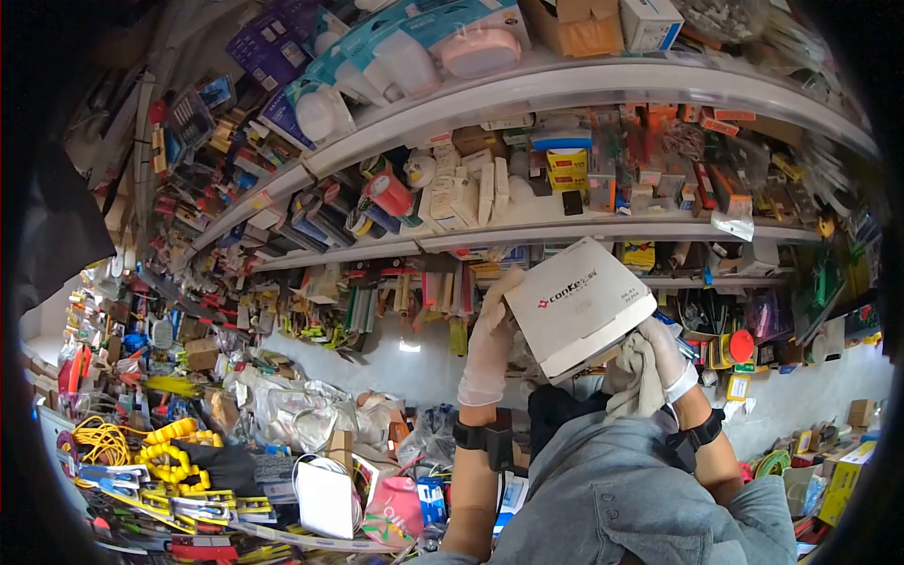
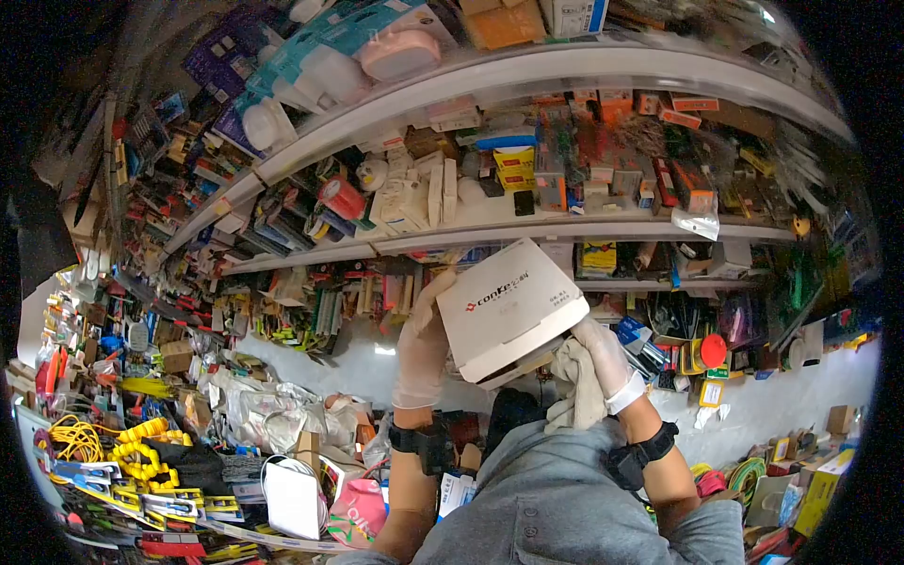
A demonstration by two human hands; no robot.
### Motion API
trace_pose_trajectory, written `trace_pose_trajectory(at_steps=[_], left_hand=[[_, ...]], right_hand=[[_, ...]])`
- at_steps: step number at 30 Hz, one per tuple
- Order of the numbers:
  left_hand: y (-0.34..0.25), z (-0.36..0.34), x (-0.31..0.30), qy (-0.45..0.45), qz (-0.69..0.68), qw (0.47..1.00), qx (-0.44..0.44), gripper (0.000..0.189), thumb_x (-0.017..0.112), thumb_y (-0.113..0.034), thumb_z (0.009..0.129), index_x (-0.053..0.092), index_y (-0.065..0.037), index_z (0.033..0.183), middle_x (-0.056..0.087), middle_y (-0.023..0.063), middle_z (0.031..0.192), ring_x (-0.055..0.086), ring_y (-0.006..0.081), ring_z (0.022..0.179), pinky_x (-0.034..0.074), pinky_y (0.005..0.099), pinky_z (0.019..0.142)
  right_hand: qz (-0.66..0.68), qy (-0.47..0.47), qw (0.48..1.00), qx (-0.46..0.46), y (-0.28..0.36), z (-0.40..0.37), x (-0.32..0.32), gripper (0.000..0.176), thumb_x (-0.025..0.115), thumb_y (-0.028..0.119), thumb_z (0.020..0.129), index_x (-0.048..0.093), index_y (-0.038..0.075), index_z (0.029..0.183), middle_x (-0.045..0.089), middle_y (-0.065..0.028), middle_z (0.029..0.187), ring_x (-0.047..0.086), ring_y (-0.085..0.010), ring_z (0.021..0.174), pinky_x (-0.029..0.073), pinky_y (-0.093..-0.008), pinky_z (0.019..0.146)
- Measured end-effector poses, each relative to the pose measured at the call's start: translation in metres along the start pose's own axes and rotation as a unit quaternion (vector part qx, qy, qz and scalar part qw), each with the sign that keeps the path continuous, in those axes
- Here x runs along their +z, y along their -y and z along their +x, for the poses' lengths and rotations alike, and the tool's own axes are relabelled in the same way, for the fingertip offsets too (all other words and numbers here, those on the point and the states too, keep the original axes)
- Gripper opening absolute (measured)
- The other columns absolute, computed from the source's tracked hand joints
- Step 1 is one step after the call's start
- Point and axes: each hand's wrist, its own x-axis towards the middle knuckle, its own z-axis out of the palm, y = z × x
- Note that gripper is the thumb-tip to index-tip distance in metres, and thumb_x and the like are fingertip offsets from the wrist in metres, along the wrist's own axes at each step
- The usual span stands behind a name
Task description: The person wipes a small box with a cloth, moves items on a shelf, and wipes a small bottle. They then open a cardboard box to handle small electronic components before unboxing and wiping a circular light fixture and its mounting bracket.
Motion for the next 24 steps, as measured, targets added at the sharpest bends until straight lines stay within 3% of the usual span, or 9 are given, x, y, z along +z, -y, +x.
trace_pose_trajectory(at_steps=[3,5,8,15,18,20,21,23,24], left_hand=[[-0.006,-0.002,0.017,-0.071,0.053,0.996,-0.022,0.063,0.057,-0.040,0.095,0.040,-0.004,0.144,0.041,0.0083,0.147,0.038,0.0225,0.135,0.026,0.0346,0.113],[-0.014,-0.003,0.037,-0.084,0.148,0.985,0.040,0.070,0.048,-0.048,0.099,0.028,-0.006,0.151,0.038,0.0121,0.148,0.039,0.0229,0.135,0.029,0.0367,0.114],[0.000,-0.009,0.041,-0.163,0.117,0.979,0.028,0.076,0.048,-0.051,0.098,0.017,-0.009,0.154,0.031,0.0110,0.152,0.032,0.0220,0.139,0.026,0.0367,0.116],[0.036,-0.037,0.025,-0.022,0.106,0.993,0.037,0.063,0.051,-0.038,0.100,0.026,-0.011,0.151,0.034,0.0092,0.150,0.036,0.0243,0.137,0.032,0.0410,0.114],[0.026,-0.042,0.043,-0.079,0.220,0.971,-0.058,0.056,0.055,-0.030,0.098,0.035,-0.009,0.145,0.043,0.0097,0.144,0.047,0.0251,0.129,0.043,0.0431,0.106],[0.019,-0.039,0.052,-0.183,-0.009,0.978,-0.095,0.048,0.055,-0.024,0.097,0.040,-0.008,0.140,0.051,0.0104,0.136,0.054,0.0251,0.120,0.049,0.0441,0.100],[0.023,-0.039,0.047,-0.183,-0.010,0.978,-0.095,0.048,0.055,-0.024,0.097,0.040,-0.008,0.140,0.051,0.0104,0.136,0.054,0.0251,0.120,0.049,0.0441,0.100],[0.034,-0.041,0.032,-0.145,0.230,0.962,-0.035,0.045,0.055,-0.021,0.098,0.042,-0.006,0.138,0.052,0.0108,0.134,0.054,0.0254,0.121,0.048,0.0456,0.101],[0.035,-0.042,0.028,-0.141,0.232,0.962,-0.034,0.045,0.055,-0.021,0.098,0.042,-0.006,0.138,0.052,0.0108,0.134,0.054,0.0254,0.121,0.048,0.0456,0.101]], right_hand=[[-0.027,0.025,0.999,-0.006,0.009,-0.001,0.003,0.044,0.042,0.030,0.100,0.058,-0.005,0.121,0.064,-0.0145,0.118,0.059,-0.0219,0.109,0.042,-0.0329,0.098],[-0.040,0.000,0.999,-0.008,0.015,-0.002,0.009,0.044,0.042,0.029,0.100,0.057,-0.005,0.124,0.064,-0.0140,0.120,0.058,-0.0214,0.111,0.041,-0.0325,0.099],[-0.021,-0.013,1.000,-0.016,0.004,0.002,0.011,0.044,0.042,0.029,0.100,0.057,-0.006,0.122,0.064,-0.0127,0.119,0.057,-0.0207,0.111,0.040,-0.0322,0.099],[0.096,-0.054,0.994,-0.006,0.006,0.010,0.014,0.043,0.047,0.029,0.100,0.057,-0.005,0.123,0.063,-0.0098,0.117,0.056,-0.0164,0.107,0.042,-0.0295,0.096],[-0.036,-0.034,0.997,-0.064,0.031,0.001,0.020,0.042,0.049,0.027,0.098,0.056,-0.005,0.126,0.062,-0.0091,0.116,0.056,-0.0148,0.106,0.042,-0.0277,0.095],[-0.008,-0.014,0.999,-0.030,0.036,0.000,0.020,0.044,0.050,0.024,0.097,0.052,-0.005,0.130,0.061,-0.0096,0.118,0.056,-0.0146,0.105,0.042,-0.0275,0.095],[0.022,0.004,1.000,0.006,0.038,-0.001,0.020,0.047,0.051,0.021,0.095,0.048,-0.005,0.134,0.060,-0.0101,0.120,0.056,-0.0143,0.105,0.042,-0.0274,0.095],[0.066,0.030,0.997,0.025,0.042,-0.002,0.019,0.054,0.052,0.020,0.092,0.041,-0.004,0.140,0.058,-0.0109,0.123,0.055,-0.0141,0.105,0.042,-0.0276,0.096],[0.111,0.054,0.991,0.041,0.043,0.000,0.019,0.062,0.053,0.018,0.090,0.034,-0.003,0.145,0.057,-0.0118,0.126,0.055,-0.0140,0.105,0.042,-0.0279,0.097]])
